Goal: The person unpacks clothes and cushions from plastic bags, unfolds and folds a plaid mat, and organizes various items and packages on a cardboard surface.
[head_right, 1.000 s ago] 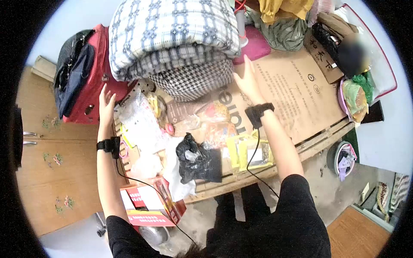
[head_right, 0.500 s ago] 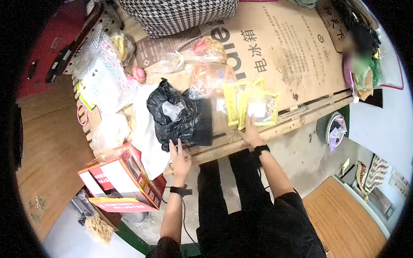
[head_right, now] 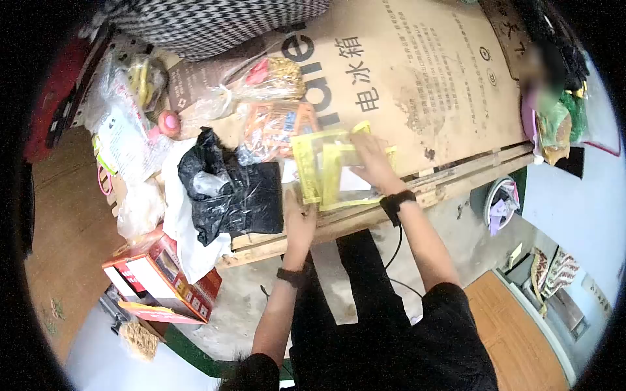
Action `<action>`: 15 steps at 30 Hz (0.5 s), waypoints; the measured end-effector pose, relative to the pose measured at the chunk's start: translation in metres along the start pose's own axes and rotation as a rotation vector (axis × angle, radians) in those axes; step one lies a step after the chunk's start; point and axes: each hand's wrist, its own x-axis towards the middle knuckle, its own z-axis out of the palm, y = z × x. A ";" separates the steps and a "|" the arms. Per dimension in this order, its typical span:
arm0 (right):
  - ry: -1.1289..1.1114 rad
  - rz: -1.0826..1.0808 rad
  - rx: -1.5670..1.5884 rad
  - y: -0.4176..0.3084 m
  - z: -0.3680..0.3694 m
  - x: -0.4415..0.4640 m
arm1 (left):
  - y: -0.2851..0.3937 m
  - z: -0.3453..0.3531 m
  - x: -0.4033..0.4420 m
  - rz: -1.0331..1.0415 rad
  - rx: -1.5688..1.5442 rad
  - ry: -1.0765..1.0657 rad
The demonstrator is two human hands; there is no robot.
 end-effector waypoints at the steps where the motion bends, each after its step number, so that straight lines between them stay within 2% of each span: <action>1: -0.145 -0.037 0.086 0.007 -0.001 0.003 | 0.000 0.016 0.016 -0.072 -0.041 0.031; 2: -0.138 -0.020 0.078 0.014 0.002 0.008 | 0.012 0.024 0.032 -0.187 -0.126 0.027; 3: -0.213 0.000 -0.002 0.019 0.006 0.014 | 0.023 0.028 0.037 -0.204 -0.359 0.005; 5: -0.297 0.028 -0.072 0.027 0.011 0.019 | 0.009 0.040 0.047 -0.032 -0.172 -0.021; 7: -0.438 0.021 -0.029 0.026 0.013 0.027 | 0.020 0.042 0.039 -0.032 -0.169 -0.014; 8: -0.345 -0.002 0.283 0.018 0.002 0.028 | 0.025 0.045 0.034 -0.023 -0.172 0.066; 9: -0.340 -0.004 0.290 0.011 -0.002 0.031 | 0.030 0.047 0.030 -0.014 -0.181 0.151; 10: -0.198 -0.173 0.320 0.005 -0.005 0.036 | 0.030 0.046 0.024 -0.165 -0.286 0.102; 11: -0.054 -0.339 0.344 0.002 -0.005 0.040 | 0.028 0.044 0.022 -0.163 -0.287 0.101; 12: 0.017 -0.339 0.302 0.000 0.002 0.044 | 0.025 0.041 0.019 -0.140 -0.174 0.057; 13: 0.018 -0.338 0.304 0.004 0.009 0.045 | 0.027 0.038 0.018 -0.118 -0.058 0.013; 14: -0.113 -0.292 0.308 0.008 0.016 0.048 | 0.031 0.039 0.015 -0.107 -0.285 0.042; 15: -0.242 -0.252 0.313 0.008 0.018 0.053 | 0.037 0.038 0.012 -0.107 -0.278 0.051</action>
